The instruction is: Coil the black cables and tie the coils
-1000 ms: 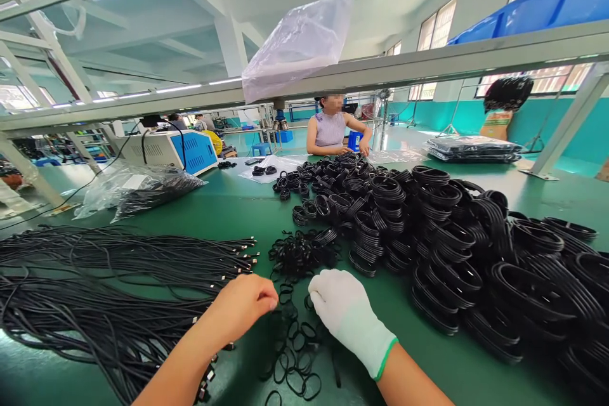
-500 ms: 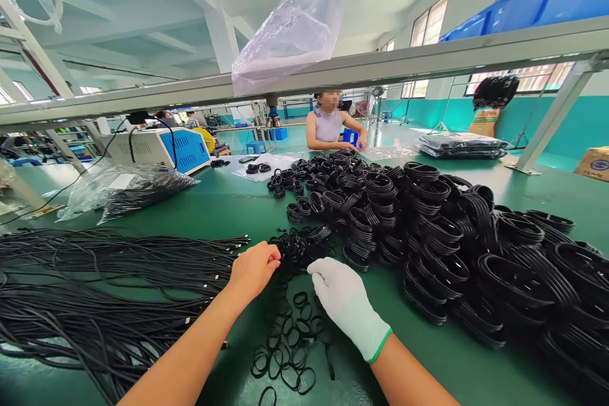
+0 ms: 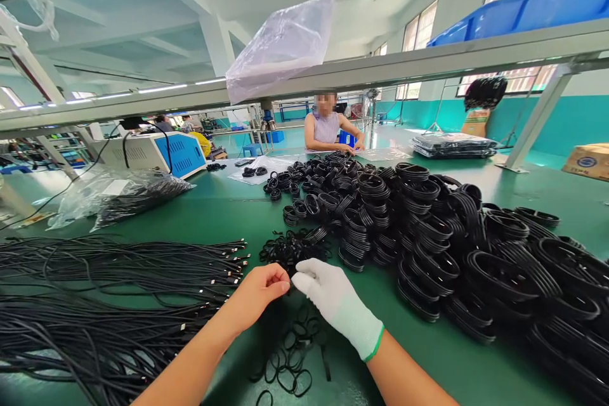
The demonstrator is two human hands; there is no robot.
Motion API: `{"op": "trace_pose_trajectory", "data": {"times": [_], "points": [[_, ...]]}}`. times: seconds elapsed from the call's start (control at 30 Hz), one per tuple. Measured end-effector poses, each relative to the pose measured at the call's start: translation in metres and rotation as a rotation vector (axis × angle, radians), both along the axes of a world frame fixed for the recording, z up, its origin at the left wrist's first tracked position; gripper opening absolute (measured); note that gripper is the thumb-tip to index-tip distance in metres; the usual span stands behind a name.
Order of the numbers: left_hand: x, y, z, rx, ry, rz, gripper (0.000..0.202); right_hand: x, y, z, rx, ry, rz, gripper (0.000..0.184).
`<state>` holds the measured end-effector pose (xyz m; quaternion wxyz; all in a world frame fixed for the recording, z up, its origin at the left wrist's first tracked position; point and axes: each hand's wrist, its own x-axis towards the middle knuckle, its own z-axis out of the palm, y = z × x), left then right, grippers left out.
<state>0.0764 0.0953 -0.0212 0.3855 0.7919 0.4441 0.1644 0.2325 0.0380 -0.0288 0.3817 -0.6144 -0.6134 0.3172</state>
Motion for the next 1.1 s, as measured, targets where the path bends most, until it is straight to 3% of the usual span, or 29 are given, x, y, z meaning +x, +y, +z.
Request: {"op": "trace_pose_trajectory", "data": {"times": [0.23,0.4,0.47,0.67,0.77,0.83,1.1], "points": [[-0.022,0.010,0.013,-0.024,-0.129,0.132,0.020,0.000,0.002,-0.009,-0.054,0.062,-0.001,0.021],[-0.049,0.014,0.023,-0.064,0.066,0.031,0.010,0.000,0.001,-0.005,-0.005,-0.057,-0.032,0.019],[-0.050,0.015,0.022,-0.028,0.177,0.056,0.007,-0.001,0.001,-0.004,0.028,-0.111,-0.031,0.019],[-0.026,0.030,0.012,0.171,0.391,0.298,0.011,0.002,0.001,-0.005,0.100,-0.208,-0.168,0.025],[-0.013,0.036,0.004,0.180,0.443,0.305,0.005,0.003,0.002,-0.006,0.123,-0.224,-0.177,0.024],[-0.011,0.040,0.000,0.155,0.458,0.304,0.013,0.002,0.002,-0.008,0.139,-0.221,-0.173,0.023],[-0.036,0.054,-0.003,-0.026,0.325,0.189,0.024,-0.002,0.002,-0.016,0.161,-0.149,-0.171,0.024]]}}
